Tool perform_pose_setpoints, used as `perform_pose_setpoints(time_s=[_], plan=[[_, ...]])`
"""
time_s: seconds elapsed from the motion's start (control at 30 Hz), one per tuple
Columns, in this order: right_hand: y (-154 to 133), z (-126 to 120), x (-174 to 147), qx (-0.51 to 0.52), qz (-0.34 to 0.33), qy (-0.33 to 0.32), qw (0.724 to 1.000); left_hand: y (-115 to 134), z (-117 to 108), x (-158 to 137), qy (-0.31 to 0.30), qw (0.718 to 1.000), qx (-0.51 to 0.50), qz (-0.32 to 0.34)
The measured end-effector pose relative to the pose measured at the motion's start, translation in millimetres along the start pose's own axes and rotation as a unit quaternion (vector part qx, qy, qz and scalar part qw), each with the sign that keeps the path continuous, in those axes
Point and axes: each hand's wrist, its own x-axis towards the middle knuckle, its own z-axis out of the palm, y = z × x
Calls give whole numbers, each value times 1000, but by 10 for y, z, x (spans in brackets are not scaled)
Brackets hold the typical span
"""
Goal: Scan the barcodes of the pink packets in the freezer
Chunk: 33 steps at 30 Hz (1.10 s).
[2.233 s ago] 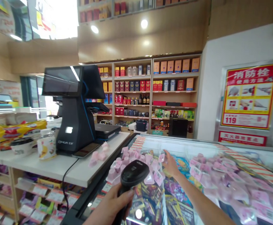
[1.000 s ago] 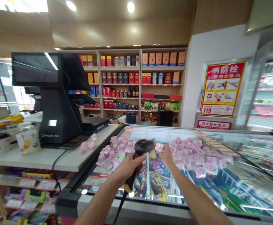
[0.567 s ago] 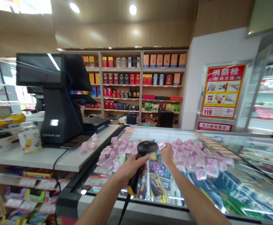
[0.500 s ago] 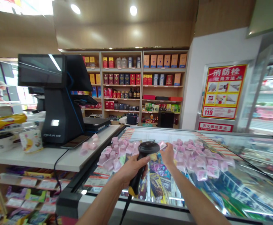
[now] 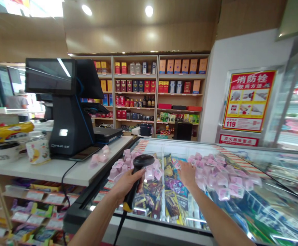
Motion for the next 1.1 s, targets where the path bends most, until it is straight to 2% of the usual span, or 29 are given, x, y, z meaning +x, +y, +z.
perform_pose_setpoints(time_s=[0.17, 0.3, 0.4, 0.47, 0.53, 0.6, 0.67, 0.73, 0.83, 0.93, 1.1], plan=[[162, -74, 27, -56, 41, -25, 997, -58, -123, 22, 42, 999, 7, 1], [227, -123, 96, -56, 65, -10, 996, -83, -233, 28, 61, 998, 9, 4], [26, -131, 116, 26, 7, -33, 999, -79, -289, -1, 76, 997, 6, 5], [-203, -110, 113, 100, -72, -105, 987, -84, -296, -29, 82, 997, -1, 12], [-432, -77, 98, 142, -135, -184, 963, -107, -285, -53, 83, 996, -2, 11], [-597, -45, 79, 142, -155, -239, 948, -149, -270, -70, 73, 997, 5, 7], [-661, -25, 64, 130, -145, -251, 948, -198, -263, -79, 58, 998, 14, 6], [-625, -19, 62, 131, -113, -217, 961, -236, -263, -85, 52, 998, 20, 8], [-453, -31, 90, 146, -23, -115, 982, -245, -246, -96, 54, 998, 26, 13], [-274, -51, 135, 136, 53, -39, 988, -190, -171, -128, 37, 998, 36, 20], [-142, -53, 172, 135, 68, 9, 988, -34, 46, -197, 10, 997, 49, 61]])
